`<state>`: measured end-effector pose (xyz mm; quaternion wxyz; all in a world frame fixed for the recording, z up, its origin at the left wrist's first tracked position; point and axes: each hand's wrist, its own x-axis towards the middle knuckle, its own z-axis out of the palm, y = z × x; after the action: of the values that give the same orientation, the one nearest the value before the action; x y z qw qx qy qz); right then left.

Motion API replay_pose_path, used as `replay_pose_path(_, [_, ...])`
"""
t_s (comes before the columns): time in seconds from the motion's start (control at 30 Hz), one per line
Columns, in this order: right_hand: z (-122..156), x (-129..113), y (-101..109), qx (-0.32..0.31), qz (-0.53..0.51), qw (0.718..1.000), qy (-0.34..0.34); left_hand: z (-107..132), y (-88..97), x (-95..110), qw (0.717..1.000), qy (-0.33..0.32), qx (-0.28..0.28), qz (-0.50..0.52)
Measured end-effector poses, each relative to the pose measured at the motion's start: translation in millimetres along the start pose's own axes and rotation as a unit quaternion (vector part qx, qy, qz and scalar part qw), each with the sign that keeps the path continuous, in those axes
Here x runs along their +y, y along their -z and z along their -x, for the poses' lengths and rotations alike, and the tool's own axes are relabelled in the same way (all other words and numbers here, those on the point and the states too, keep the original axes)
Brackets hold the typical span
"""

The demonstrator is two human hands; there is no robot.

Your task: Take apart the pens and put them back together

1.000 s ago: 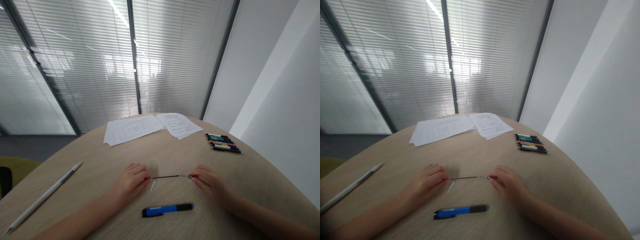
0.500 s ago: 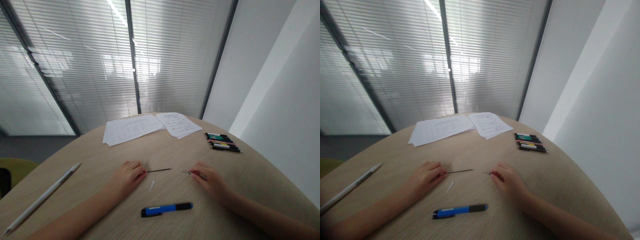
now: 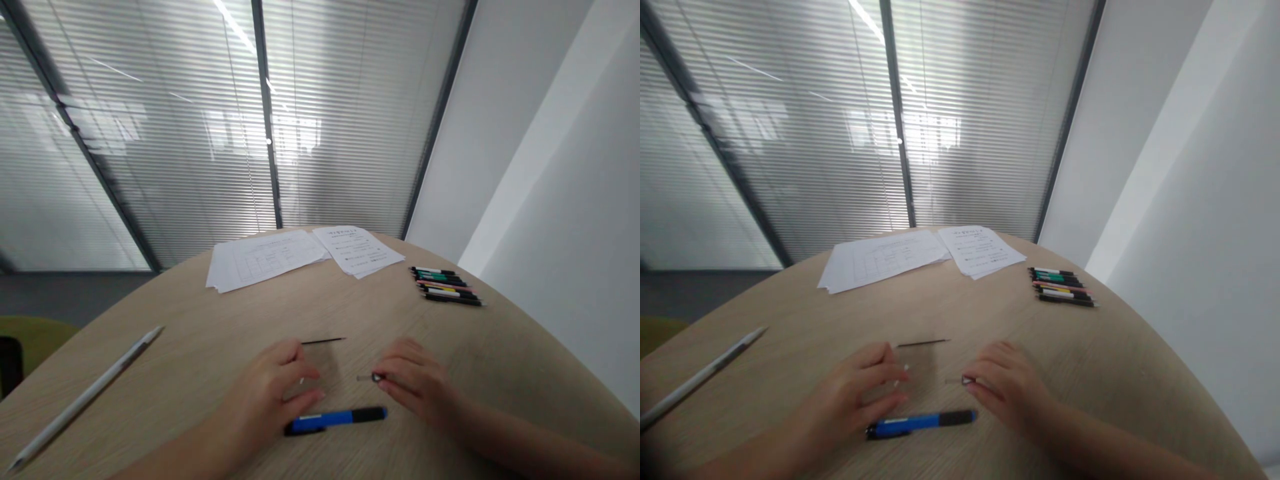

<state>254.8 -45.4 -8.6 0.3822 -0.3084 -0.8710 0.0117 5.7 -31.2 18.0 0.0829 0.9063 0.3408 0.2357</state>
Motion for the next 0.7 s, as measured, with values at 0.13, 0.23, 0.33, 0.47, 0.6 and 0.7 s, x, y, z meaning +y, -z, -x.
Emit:
replay_pose_path(0.13, [-2,-14,1,-0.005,0.019,0.998,0.058,2,-1.9,17,0.999,-0.005,-0.049,0.024])
replay_pose_path(0.23, [-2,-21,0,0.002,0.026,0.996,0.084,3,-4.1,25,0.997,-0.013,-0.070,0.029])
replay_pose_path(0.33, [-2,-26,-2,-0.001,0.028,0.995,0.096,3,-8.6,31,0.997,-0.026,-0.065,0.037])
replay_pose_path(0.47, [-2,-30,-2,-0.011,0.040,0.994,0.102,4,-14.4,33,0.997,-0.049,-0.041,0.046])
replay_pose_path(0.6, [-1,-30,-2,-0.012,0.043,0.994,0.097,6,-15.7,34,0.996,-0.047,-0.026,0.064])
replay_pose_path(0.7, [-2,-30,-2,-0.009,0.041,0.995,0.095,5,-15.3,34,0.995,-0.034,-0.028,0.087])
